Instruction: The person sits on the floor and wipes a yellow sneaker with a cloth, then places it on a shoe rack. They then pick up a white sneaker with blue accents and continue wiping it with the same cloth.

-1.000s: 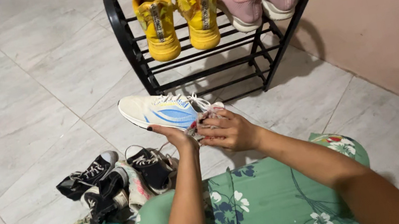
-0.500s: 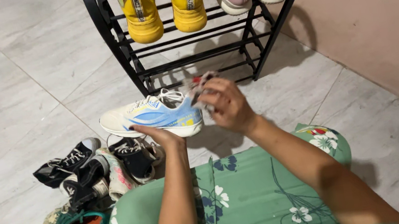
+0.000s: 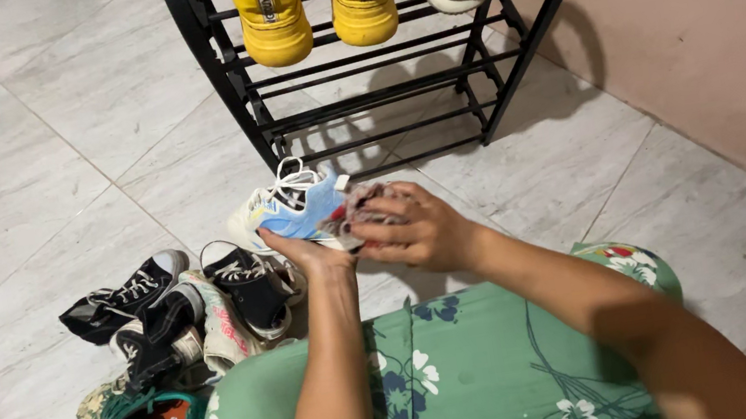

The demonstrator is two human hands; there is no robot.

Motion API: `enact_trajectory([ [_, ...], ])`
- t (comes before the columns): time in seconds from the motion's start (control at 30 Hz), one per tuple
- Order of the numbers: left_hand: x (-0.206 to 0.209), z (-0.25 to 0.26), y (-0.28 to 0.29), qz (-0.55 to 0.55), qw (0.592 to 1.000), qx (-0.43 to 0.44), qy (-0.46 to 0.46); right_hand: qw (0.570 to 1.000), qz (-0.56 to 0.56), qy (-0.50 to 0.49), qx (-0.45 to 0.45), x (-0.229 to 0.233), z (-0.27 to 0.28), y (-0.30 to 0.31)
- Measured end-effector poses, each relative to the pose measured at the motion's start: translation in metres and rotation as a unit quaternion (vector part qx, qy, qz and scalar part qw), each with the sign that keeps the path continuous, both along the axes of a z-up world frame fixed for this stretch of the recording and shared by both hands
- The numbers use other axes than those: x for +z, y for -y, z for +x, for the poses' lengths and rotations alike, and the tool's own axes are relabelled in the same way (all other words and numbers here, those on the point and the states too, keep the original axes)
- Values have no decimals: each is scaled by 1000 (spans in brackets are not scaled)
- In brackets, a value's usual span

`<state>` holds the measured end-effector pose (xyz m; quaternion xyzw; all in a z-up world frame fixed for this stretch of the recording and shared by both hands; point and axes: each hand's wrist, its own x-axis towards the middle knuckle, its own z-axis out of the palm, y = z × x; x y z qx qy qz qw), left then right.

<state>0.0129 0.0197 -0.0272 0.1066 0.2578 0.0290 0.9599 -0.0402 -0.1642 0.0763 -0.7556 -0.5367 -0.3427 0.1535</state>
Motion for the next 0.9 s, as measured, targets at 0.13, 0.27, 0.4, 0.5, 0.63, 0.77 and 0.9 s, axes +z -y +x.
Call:
enact_trajectory([
  [0.13, 5, 2, 9, -31, 997, -52, 44, 998, 1, -44, 39, -5, 14, 31],
  [0.27, 12, 7, 14, -39, 996, -72, 30, 991, 52, -118, -41, -7, 27, 60],
  [0.4, 21, 6, 12, 9, 995, -76, 66, 962, 164, -162, -149, 0, 31, 78],
  [0.5, 24, 2, 16, 19, 994, -30, 105, 959, 229, -125, -114, 3, 27, 72],
  [0.63, 31, -3, 18, 74, 980, 2, 186, 979, 198, -46, 4, 10, 7, 54],
  [0.77, 37, -8, 11, 108, 974, 3, 198, 984, 137, -91, 67, 11, -6, 34],
  [0.9, 40, -13, -1, 133, 971, -41, 194, 962, 152, -217, 70, 10, -6, 26],
])
